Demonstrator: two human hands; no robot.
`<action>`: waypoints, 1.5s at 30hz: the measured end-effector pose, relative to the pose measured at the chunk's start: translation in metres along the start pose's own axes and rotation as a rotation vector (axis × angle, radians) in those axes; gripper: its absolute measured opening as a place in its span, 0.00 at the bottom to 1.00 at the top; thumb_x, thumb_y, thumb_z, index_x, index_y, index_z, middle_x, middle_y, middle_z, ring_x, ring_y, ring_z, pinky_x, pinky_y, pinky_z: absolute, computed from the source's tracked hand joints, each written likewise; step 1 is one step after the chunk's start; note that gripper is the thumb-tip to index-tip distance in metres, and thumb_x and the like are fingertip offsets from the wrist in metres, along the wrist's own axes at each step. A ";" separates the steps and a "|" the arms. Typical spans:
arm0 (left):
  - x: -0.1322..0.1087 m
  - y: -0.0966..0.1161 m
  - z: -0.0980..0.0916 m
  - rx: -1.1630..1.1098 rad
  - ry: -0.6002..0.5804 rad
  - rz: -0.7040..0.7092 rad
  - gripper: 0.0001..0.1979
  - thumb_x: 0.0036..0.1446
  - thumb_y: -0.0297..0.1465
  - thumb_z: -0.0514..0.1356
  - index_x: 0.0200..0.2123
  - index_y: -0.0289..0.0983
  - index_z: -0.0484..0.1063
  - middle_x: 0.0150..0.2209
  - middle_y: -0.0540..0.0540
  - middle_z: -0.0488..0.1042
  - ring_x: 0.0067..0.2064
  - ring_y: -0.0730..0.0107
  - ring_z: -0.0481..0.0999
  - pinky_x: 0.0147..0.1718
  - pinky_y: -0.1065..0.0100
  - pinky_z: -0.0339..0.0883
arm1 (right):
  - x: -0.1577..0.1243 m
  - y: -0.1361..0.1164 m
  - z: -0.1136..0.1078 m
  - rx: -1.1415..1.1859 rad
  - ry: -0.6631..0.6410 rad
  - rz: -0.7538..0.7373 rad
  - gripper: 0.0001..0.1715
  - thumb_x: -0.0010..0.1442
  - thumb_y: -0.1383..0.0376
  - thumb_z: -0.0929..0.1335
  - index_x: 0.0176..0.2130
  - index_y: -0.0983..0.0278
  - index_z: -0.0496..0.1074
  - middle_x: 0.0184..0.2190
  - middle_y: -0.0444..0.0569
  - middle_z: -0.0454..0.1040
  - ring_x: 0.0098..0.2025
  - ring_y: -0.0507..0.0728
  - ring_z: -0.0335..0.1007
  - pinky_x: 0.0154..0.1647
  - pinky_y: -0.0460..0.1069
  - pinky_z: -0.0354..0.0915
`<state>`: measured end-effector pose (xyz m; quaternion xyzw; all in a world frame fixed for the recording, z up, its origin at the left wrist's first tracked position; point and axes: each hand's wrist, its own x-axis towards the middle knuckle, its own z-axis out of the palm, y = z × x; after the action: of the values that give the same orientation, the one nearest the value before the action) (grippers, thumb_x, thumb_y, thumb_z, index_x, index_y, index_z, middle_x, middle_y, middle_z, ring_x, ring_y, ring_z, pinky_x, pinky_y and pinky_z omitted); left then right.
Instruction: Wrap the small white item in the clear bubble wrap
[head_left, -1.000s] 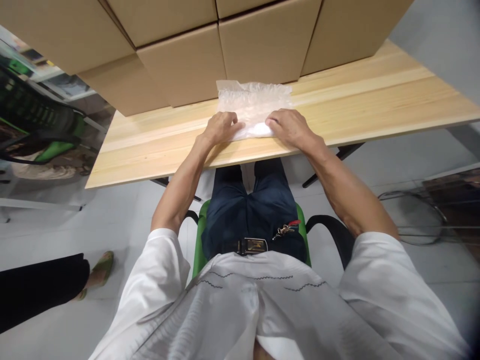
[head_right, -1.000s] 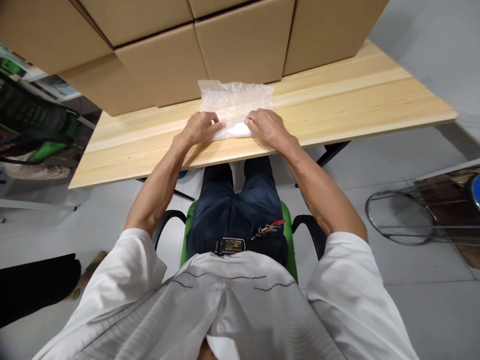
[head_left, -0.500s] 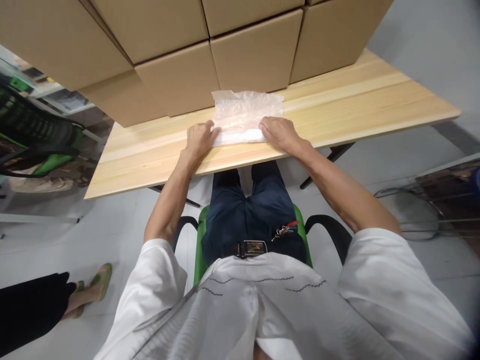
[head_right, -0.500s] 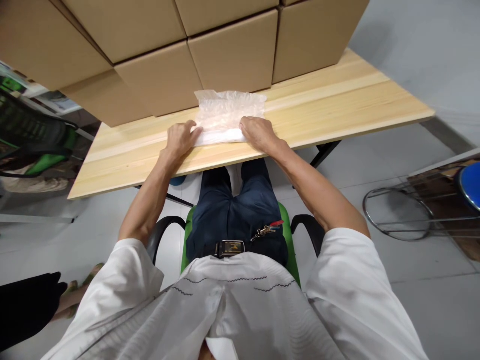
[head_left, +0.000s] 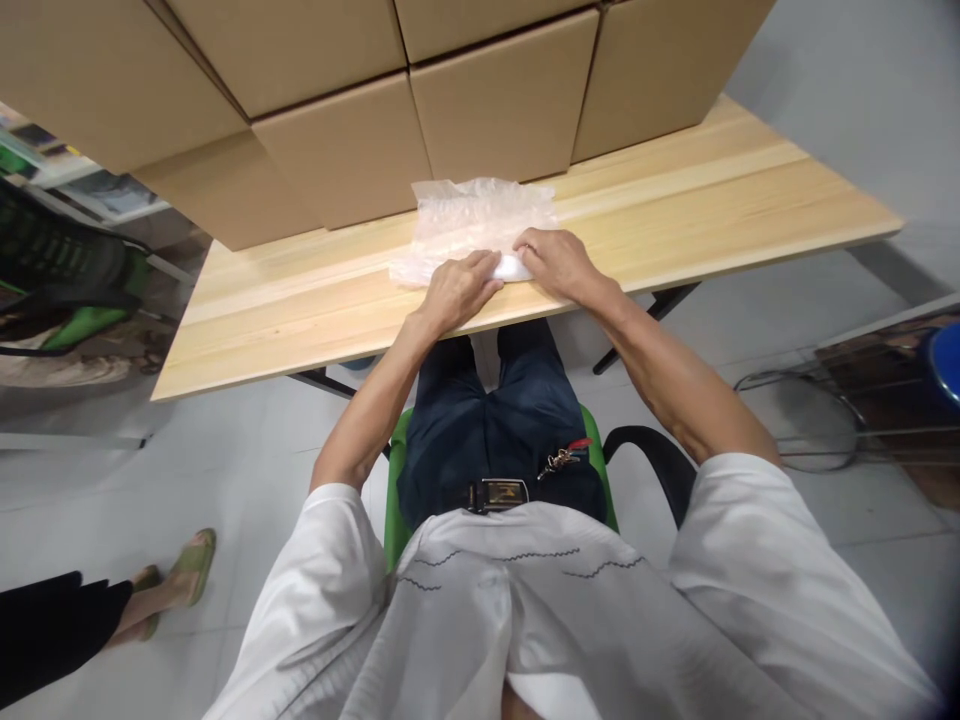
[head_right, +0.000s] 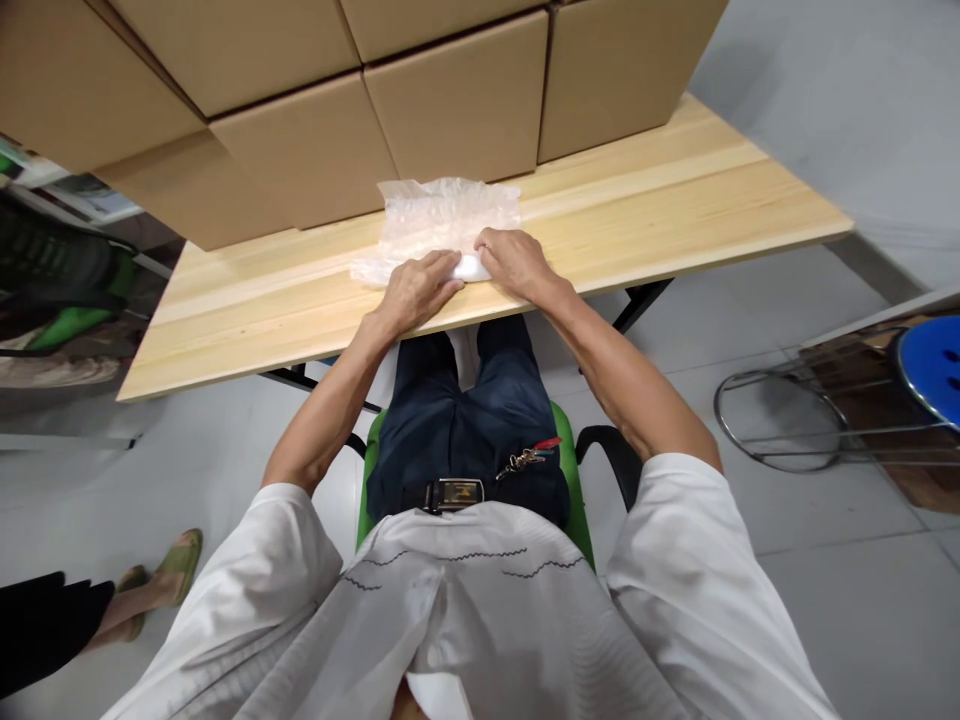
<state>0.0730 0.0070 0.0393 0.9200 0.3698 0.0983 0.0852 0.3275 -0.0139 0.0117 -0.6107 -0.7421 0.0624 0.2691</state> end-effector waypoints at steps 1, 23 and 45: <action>-0.001 -0.001 0.000 0.002 -0.003 -0.005 0.28 0.84 0.39 0.60 0.81 0.42 0.76 0.83 0.30 0.77 0.77 0.35 0.82 0.74 0.43 0.73 | -0.002 0.003 -0.001 0.021 0.008 -0.005 0.26 0.81 0.55 0.65 0.61 0.59 0.90 0.58 0.61 0.94 0.60 0.76 0.88 0.64 0.69 0.79; 0.008 -0.011 -0.015 -0.099 -0.033 0.083 0.22 0.79 0.39 0.61 0.68 0.43 0.85 0.70 0.34 0.88 0.73 0.38 0.84 0.76 0.43 0.74 | -0.037 -0.032 0.010 -0.064 0.027 -0.254 0.28 0.80 0.62 0.69 0.74 0.60 0.81 0.66 0.65 0.87 0.68 0.78 0.77 0.74 0.73 0.74; 0.039 -0.043 -0.036 0.018 -0.090 -0.169 0.21 0.82 0.42 0.58 0.50 0.38 0.90 0.45 0.36 0.90 0.53 0.49 0.86 0.60 0.55 0.76 | 0.019 0.000 -0.030 0.045 -0.206 -0.052 0.31 0.86 0.43 0.65 0.52 0.58 0.89 0.45 0.55 0.90 0.50 0.70 0.83 0.55 0.61 0.71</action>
<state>0.0633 0.0675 0.0686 0.8898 0.4426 0.0460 0.1013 0.3395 -0.0035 0.0435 -0.5755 -0.7798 0.1344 0.2063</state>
